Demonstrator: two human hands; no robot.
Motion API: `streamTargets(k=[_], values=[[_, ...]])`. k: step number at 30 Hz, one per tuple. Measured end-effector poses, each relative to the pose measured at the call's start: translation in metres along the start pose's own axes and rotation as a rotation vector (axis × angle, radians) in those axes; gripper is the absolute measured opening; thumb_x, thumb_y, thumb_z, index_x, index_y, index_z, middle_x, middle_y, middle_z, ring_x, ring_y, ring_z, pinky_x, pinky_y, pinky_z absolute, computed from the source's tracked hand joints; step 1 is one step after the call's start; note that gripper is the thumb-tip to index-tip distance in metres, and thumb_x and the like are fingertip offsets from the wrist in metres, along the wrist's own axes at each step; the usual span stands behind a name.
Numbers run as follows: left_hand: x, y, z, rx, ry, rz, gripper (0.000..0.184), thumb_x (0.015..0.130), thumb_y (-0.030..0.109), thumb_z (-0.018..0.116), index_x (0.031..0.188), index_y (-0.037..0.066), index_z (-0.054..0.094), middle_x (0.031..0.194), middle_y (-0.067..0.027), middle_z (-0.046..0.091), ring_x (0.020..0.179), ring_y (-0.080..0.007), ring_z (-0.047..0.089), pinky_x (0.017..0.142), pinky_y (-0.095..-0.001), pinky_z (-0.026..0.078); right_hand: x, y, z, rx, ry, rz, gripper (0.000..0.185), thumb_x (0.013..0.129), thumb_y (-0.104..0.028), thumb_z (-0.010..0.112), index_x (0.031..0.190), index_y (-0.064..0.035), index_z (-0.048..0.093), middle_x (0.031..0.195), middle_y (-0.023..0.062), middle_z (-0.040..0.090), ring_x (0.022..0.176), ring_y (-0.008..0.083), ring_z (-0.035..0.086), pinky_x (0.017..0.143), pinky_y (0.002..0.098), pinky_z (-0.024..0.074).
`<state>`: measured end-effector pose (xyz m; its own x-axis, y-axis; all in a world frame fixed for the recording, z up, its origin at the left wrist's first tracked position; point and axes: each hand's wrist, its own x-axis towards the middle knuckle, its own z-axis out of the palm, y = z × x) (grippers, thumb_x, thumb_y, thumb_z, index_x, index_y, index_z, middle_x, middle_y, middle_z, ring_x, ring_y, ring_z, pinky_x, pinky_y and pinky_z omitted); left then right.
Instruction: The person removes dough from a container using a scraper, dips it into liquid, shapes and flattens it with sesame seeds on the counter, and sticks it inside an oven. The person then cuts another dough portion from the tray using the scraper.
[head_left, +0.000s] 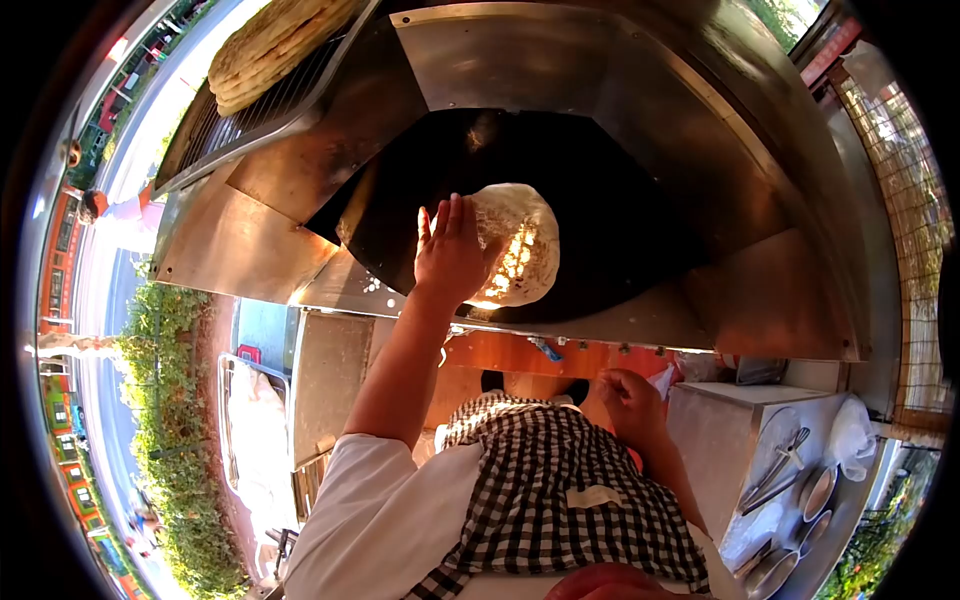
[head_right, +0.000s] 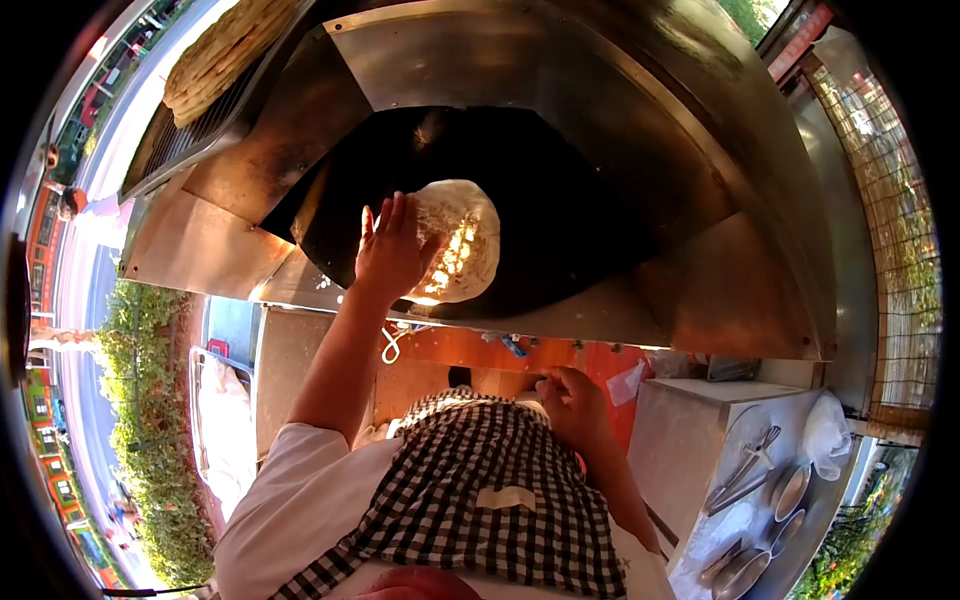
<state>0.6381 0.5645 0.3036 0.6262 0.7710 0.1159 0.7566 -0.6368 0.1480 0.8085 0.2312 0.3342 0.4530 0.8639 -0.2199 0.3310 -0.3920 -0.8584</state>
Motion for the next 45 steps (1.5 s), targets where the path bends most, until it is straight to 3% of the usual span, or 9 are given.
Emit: streamTargets(k=[3,8,11,20,24,27,33,39,45], values=[[0.015,0.019,-0.008,-0.066,0.103,0.068,0.088,0.103,0.059,0.055,0.16,-0.005,0.036,0.169,-0.026,0.033,0.16,-0.0361,0.028,0.132,-0.0533,0.012,-0.002,0.002,-0.007,-0.009,0.025,-0.023,0.028,0.097,-0.015,0.074,0.118,0.003,0.071,0.107,0.0179,0.075,0.094,0.0271,0.076,0.083,0.0387,0.063],[0.035,0.037,-0.024,-0.046,-0.226,-0.023,0.09,0.104,0.064,0.049,0.164,-0.001,0.029,0.171,-0.0246,0.03,0.16,-0.0378,0.026,0.132,-0.0506,0.015,-0.008,0.006,-0.021,-0.064,0.036,-0.001,0.029,0.096,-0.015,0.074,0.118,0.0028,0.071,0.104,0.0184,0.075,0.093,0.0277,0.076,0.083,0.0392,0.0633],[0.036,0.034,0.009,-0.03,0.062,0.077,0.088,0.104,0.06,0.053,0.164,0.0,0.03,0.171,-0.0247,0.028,0.16,-0.039,0.025,0.131,-0.0522,0.017,-0.016,0.017,-0.024,-0.062,0.069,0.005,0.029,0.096,-0.017,0.074,0.118,0.0026,0.071,0.104,0.0184,0.075,0.094,0.0279,0.076,0.084,0.0391,0.0632],[0.031,0.093,0.021,-0.19,-0.022,0.271,0.081,0.104,0.053,0.056,0.162,-0.001,0.036,0.17,-0.0224,0.033,0.159,-0.0377,0.029,0.13,-0.0527,0.019,-0.021,0.026,-0.028,0.007,0.049,0.076,0.03,0.097,-0.015,0.074,0.12,0.0035,0.07,0.111,0.0195,0.074,0.096,0.0265,0.075,0.085,0.0373,0.0625],[0.036,0.107,0.011,-0.159,0.159,0.298,0.075,0.106,0.051,0.053,0.16,0.001,0.04,0.169,-0.022,0.035,0.158,-0.0365,0.031,0.131,-0.0515,0.02,-0.017,0.027,-0.027,0.035,0.042,0.045,0.029,0.098,-0.015,0.073,0.12,0.004,0.07,0.112,0.0191,0.074,0.097,0.0258,0.075,0.085,0.0367,0.0625],[0.023,0.112,0.005,-0.203,0.029,0.277,0.072,0.107,0.049,0.052,0.16,0.001,0.04,0.169,-0.0217,0.036,0.158,-0.0359,0.033,0.131,-0.0503,0.022,-0.017,0.021,-0.022,0.048,0.068,0.069,0.026,0.101,-0.017,0.072,0.118,0.0018,0.071,0.106,0.0126,0.076,0.095,0.0175,0.072,0.087,0.0343,0.0579],[-0.018,0.066,-0.023,-0.208,0.119,0.206,0.062,0.106,0.041,0.059,0.15,-0.002,0.053,0.158,-0.0237,0.051,0.152,-0.0382,0.043,0.129,-0.0532,0.025,-0.016,0.028,-0.024,0.061,0.052,0.089,0.028,0.1,-0.018,0.073,0.119,0.0022,0.071,0.108,0.0136,0.076,0.096,0.0184,0.073,0.086,0.0344,0.0581],[-0.055,0.028,-0.028,-0.038,-0.108,0.174,0.072,0.101,0.045,0.064,0.157,0.004,0.047,0.169,-0.0148,0.037,0.159,-0.0334,0.031,0.13,-0.0581,0.018,-0.012,0.019,-0.022,0.008,0.014,0.087,0.029,0.1,-0.016,0.072,0.121,0.0026,0.07,0.109,0.0138,0.075,0.102,0.0182,0.073,0.089,0.034,0.0585],[-0.054,0.015,-0.033,-0.182,0.246,0.142,0.05,0.099,0.03,0.069,0.142,0.004,0.063,0.147,-0.0159,0.063,0.143,-0.0363,0.054,0.126,-0.0589,0.027,-0.003,0.01,-0.011,0.003,0.005,-0.025,0.028,0.098,-0.017,0.073,0.118,0.002,0.071,0.106,0.0172,0.074,0.094,0.024,0.075,0.083,0.0354,0.0622]])
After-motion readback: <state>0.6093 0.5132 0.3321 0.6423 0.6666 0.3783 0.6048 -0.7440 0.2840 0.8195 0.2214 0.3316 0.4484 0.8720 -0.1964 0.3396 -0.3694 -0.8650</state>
